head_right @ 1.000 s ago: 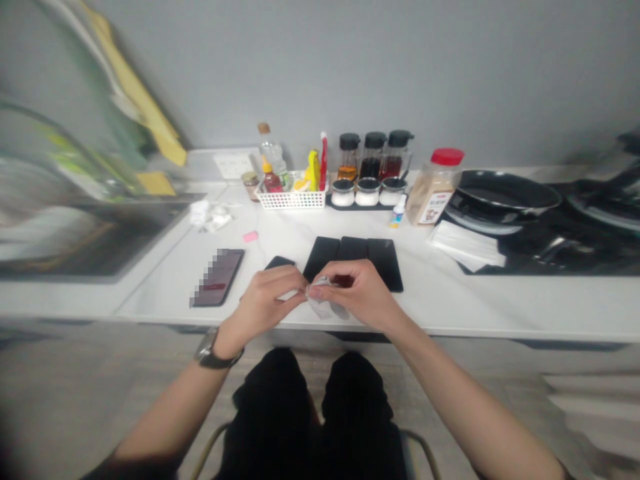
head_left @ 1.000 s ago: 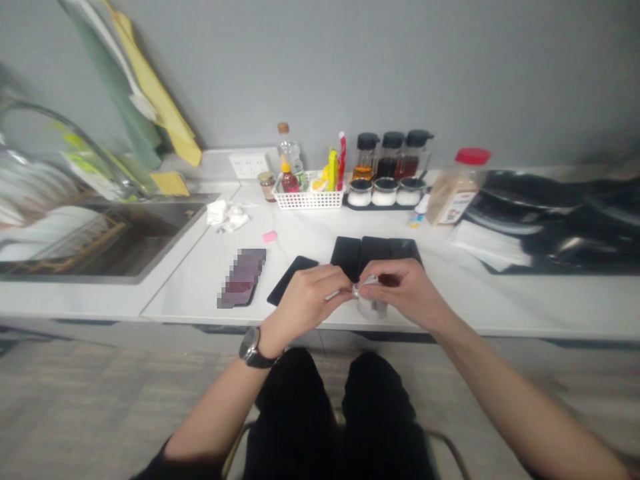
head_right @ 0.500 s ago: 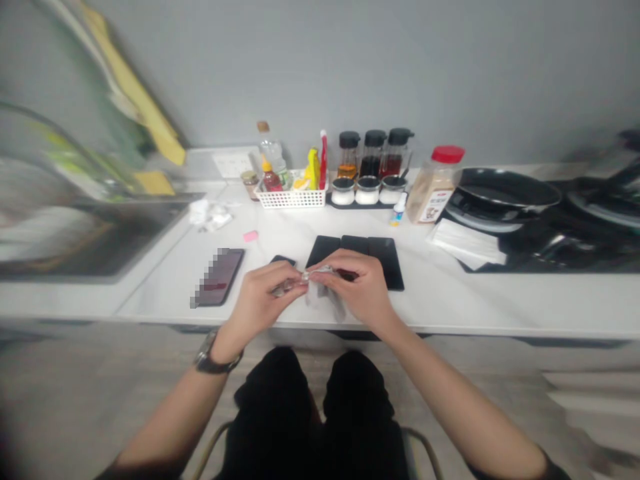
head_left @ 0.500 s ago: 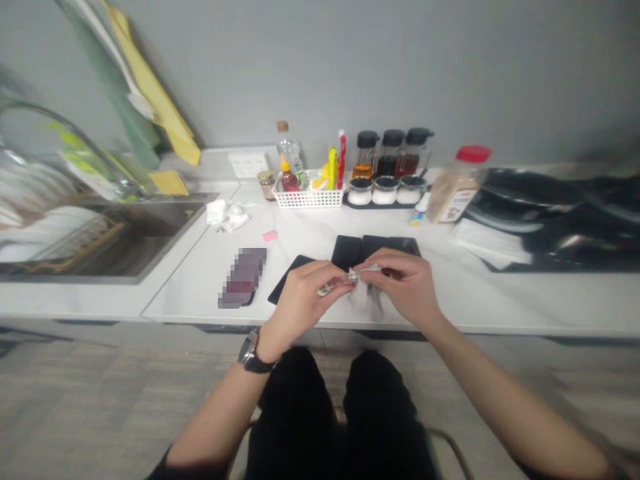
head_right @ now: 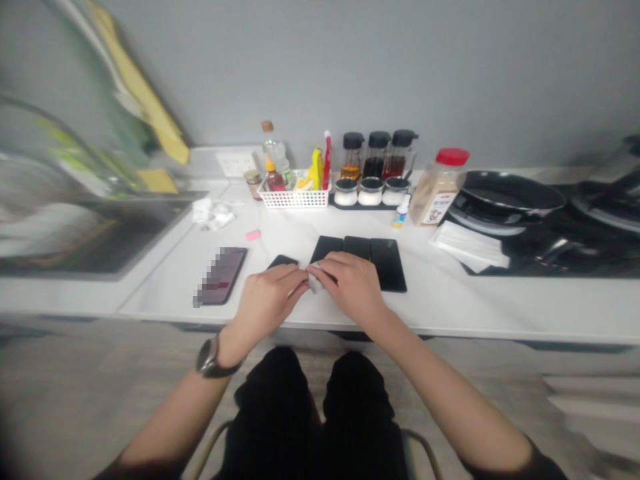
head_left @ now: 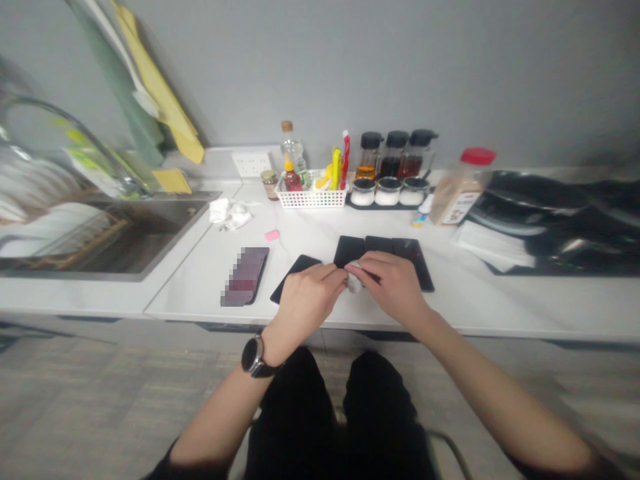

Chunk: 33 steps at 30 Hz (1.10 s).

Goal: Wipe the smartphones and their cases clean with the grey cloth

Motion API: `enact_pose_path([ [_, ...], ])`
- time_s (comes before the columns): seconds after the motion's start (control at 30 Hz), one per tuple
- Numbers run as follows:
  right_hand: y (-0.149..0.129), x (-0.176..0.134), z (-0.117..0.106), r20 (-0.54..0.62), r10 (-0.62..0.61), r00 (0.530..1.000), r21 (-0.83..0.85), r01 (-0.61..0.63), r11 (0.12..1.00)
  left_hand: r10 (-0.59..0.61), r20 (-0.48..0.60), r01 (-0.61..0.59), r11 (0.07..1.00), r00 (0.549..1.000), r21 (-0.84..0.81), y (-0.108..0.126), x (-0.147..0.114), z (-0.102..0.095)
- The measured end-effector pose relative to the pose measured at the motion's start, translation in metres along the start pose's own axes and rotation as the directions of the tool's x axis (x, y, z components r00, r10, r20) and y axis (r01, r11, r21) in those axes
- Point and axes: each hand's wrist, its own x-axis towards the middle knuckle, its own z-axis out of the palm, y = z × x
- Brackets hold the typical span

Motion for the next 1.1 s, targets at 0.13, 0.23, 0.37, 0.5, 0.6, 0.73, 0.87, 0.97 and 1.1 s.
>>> enact_pose_path([
  [0.13, 0.017, -0.001, -0.004, 0.027, 0.023, 0.999, 0.160, -0.028, 0.987, -0.380, 0.014, 0.332, 0.790, 0.925, -0.515, -0.016, 0.001, 0.003],
  [0.23, 0.025, 0.000, -0.006, 0.093, 0.118, 0.989, 0.262, -0.139, 0.955, -0.521, 0.202, 0.491, 0.506, 0.829, -0.709, -0.022, 0.003, 0.007],
  [0.37, 0.018, 0.006, -0.003, 0.139, 0.107, 0.985, 0.236, -0.138, 0.962, -0.535, 0.296, 0.537, 0.379, 0.792, -0.754, -0.014, 0.008, 0.010],
  [0.5, 0.016, 0.013, -0.006, 0.167, 0.146, 0.975, 0.239, -0.184, 0.953, -0.525, 0.304, 0.535, 0.371, 0.795, -0.759, -0.010, 0.011, 0.008],
  [0.6, 0.023, 0.010, 0.001, 0.112, 0.279, 0.954, 0.448, -0.299, 0.843, -0.557, 0.322, 0.553, 0.313, 0.765, -0.772, -0.011, 0.011, 0.008],
  [0.73, 0.022, -0.001, 0.035, -0.041, 0.599, 0.800, 0.802, -0.331, 0.496, -0.652, 0.210, 0.473, 0.257, 0.728, -0.842, -0.006, 0.012, 0.017],
  [0.87, 0.016, -0.002, 0.055, -0.109, 0.724, 0.681, 0.905, -0.234, 0.356, -0.682, 0.177, 0.442, 0.235, 0.710, -0.866, 0.004, 0.011, 0.027],
  [0.97, 0.022, 0.005, 0.048, -0.197, 0.716, 0.670, 0.872, -0.214, 0.440, -0.662, 0.211, 0.468, 0.236, 0.719, -0.852, 0.006, 0.008, 0.025],
  [1.1, 0.044, 0.008, 0.032, -0.445, 0.716, 0.538, 0.800, -0.121, 0.587, -0.697, 0.194, 0.446, 0.198, 0.691, -0.873, 0.000, 0.004, 0.024],
])
